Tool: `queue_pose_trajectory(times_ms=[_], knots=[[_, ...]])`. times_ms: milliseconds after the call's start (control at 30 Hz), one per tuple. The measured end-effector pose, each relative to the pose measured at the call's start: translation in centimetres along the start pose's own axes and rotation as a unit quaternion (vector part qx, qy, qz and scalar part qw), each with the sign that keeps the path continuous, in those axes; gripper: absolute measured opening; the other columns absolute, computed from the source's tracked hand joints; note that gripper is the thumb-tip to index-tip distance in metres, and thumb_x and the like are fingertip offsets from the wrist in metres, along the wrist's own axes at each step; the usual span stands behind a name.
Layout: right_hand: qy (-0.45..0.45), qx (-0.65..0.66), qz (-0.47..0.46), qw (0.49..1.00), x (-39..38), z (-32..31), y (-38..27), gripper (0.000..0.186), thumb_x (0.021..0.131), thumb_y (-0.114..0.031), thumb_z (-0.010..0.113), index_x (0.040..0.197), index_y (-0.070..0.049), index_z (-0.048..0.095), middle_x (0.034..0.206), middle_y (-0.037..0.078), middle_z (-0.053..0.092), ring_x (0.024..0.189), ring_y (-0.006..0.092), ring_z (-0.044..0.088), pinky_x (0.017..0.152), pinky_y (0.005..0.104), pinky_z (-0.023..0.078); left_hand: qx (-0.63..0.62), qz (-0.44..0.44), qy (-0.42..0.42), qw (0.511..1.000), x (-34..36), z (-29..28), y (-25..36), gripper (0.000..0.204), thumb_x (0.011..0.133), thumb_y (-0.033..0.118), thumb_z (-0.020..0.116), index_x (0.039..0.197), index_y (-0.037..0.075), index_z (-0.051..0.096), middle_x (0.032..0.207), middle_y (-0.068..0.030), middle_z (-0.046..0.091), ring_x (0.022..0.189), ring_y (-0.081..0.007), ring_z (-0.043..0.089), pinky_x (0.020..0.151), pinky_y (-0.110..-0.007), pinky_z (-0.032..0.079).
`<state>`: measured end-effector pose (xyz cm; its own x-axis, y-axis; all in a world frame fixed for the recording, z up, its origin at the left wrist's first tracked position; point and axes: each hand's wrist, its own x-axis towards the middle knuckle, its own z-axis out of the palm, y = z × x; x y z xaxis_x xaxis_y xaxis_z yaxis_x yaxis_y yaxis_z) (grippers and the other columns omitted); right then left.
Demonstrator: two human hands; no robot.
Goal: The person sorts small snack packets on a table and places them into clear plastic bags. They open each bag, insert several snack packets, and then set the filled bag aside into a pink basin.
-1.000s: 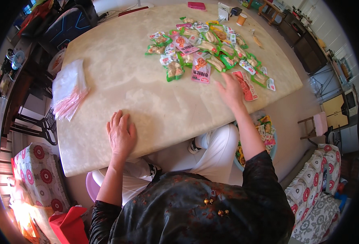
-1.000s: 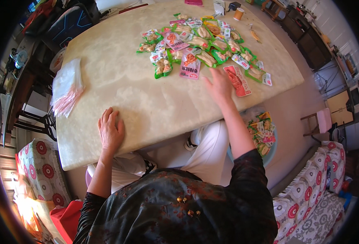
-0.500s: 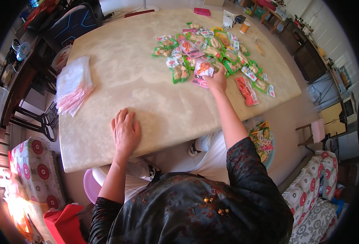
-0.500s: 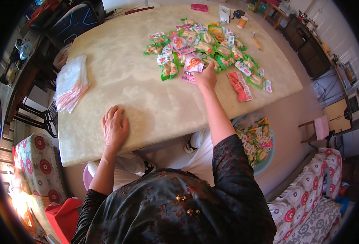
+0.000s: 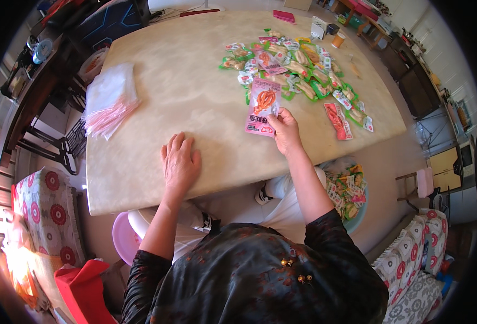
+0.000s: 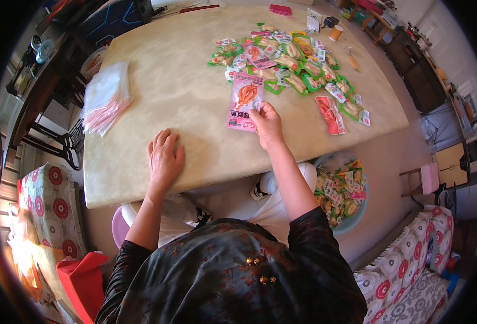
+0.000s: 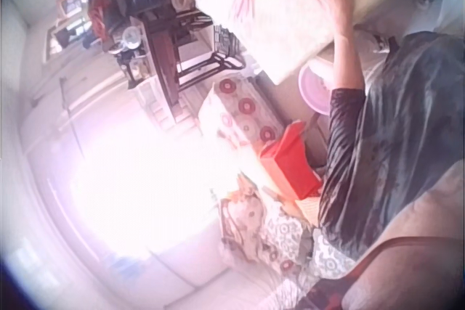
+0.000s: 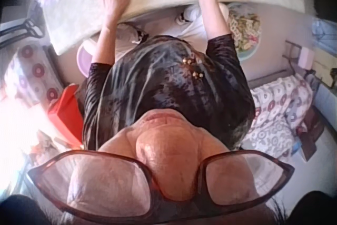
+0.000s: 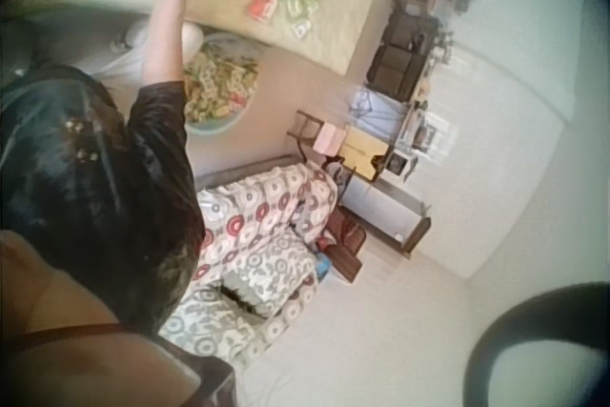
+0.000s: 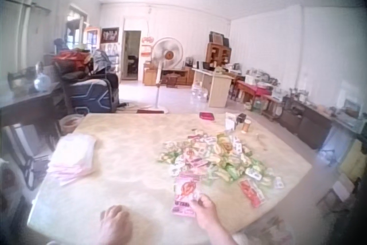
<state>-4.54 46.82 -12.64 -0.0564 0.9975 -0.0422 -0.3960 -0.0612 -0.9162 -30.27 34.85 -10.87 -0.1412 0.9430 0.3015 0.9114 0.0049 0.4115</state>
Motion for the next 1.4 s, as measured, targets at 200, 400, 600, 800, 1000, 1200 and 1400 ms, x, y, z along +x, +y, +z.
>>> queue_pose_trajectory(times_ms=[200, 400, 600, 800, 1000, 1200, 1400], knots=[[-0.043, 0.002, 0.001, 0.999, -1.1, 3.9, 0.7, 0.01, 0.088, -0.002, 0.061, 0.098, -0.004, 0.058, 0.087, 0.0, 0.062, 0.073, 0.0058, 0.057, 0.066, 0.0233, 0.05, 0.01, 0.009, 0.008, 1.0, 0.1, 0.0, 0.0, 0.035, 0.082, 0.018, 0.058, 0.115, 0.005, 0.058, 0.131, -0.0139, 0.05, 0.128, -0.0304, 0.04, 0.108, -0.046, 0.027], [-0.071, -0.067, 0.034, 0.995, -3.2, 8.4, 2.9, 0.019, 0.085, -0.004, 0.062, 0.103, 0.0, 0.057, 0.083, 0.005, 0.063, 0.071, 0.0106, 0.061, 0.065, 0.0257, 0.051, -0.012, 0.043, 0.069, 0.997, -0.2, 0.7, -0.1, 0.051, 0.083, 0.024, 0.058, 0.13, 0.007, 0.05, 0.145, -0.0131, 0.038, 0.136, -0.0281, 0.032, 0.11, -0.051, 0.022], [-0.128, -0.472, -0.312, 0.814, -2.7, 9.2, 2.4, 0.035, 0.081, -0.007, 0.065, 0.115, 0.0, 0.057, 0.098, 0.016, 0.063, 0.093, 0.0251, 0.061, 0.081, 0.0364, 0.049, 0.062, 0.093, -0.117, 0.987, 0.5, 0.0, 1.1, 0.067, 0.081, 0.041, 0.057, 0.14, 0.011, 0.043, 0.153, -0.0091, 0.026, 0.142, -0.0257, 0.022, 0.112, -0.055, 0.016], [0.082, -0.551, -0.354, 0.752, 9.3, 1.1, -2.4, 0.024, 0.077, -0.019, 0.067, 0.095, -0.004, 0.064, 0.094, 0.017, 0.063, 0.093, 0.0341, 0.058, 0.083, 0.0445, 0.045, 0.03, 0.069, -0.093, 0.993, 0.7, -0.2, 1.6, 0.063, 0.079, 0.037, 0.06, 0.135, 0.01, 0.049, 0.151, -0.0086, 0.03, 0.141, -0.0261, 0.024, 0.112, -0.053, 0.017], [0.157, -0.733, -0.098, 0.655, 16.0, -1.1, -5.9, 0.05, 0.074, -0.047, 0.068, 0.103, -0.007, 0.064, 0.103, 0.017, 0.065, 0.1, 0.0351, 0.06, 0.082, 0.0458, 0.049, 0.04, 0.073, -0.089, 0.993, 0.9, -0.4, 1.4, 0.061, 0.078, 0.035, 0.061, 0.132, 0.009, 0.05, 0.149, -0.0094, 0.033, 0.14, -0.0269, 0.027, 0.11, -0.053, 0.021], [0.184, -0.701, -0.073, 0.685, 17.9, 0.0, -5.1, 0.05, 0.068, -0.043, 0.073, 0.102, -0.009, 0.062, 0.103, 0.014, 0.066, 0.1, 0.0337, 0.062, 0.086, 0.0449, 0.048, 0.027, 0.075, -0.082, 0.993, 0.9, -0.7, 1.4, 0.061, 0.077, 0.034, 0.063, 0.13, 0.008, 0.05, 0.147, -0.012, 0.036, 0.139, -0.0278, 0.029, 0.109, -0.052, 0.023], [0.197, -0.535, -0.127, 0.812, 19.5, -2.2, -4.6, 0.028, 0.072, -0.017, 0.072, 0.094, -0.007, 0.059, 0.089, 0.011, 0.067, 0.077, 0.0239, 0.065, 0.07, 0.0367, 0.052, 0.023, 0.077, -0.081, 0.993, 1.0, -0.7, 1.5, 0.061, 0.076, 0.034, 0.064, 0.13, 0.008, 0.05, 0.147, -0.0127, 0.037, 0.138, -0.0281, 0.03, 0.109, -0.053, 0.023]])
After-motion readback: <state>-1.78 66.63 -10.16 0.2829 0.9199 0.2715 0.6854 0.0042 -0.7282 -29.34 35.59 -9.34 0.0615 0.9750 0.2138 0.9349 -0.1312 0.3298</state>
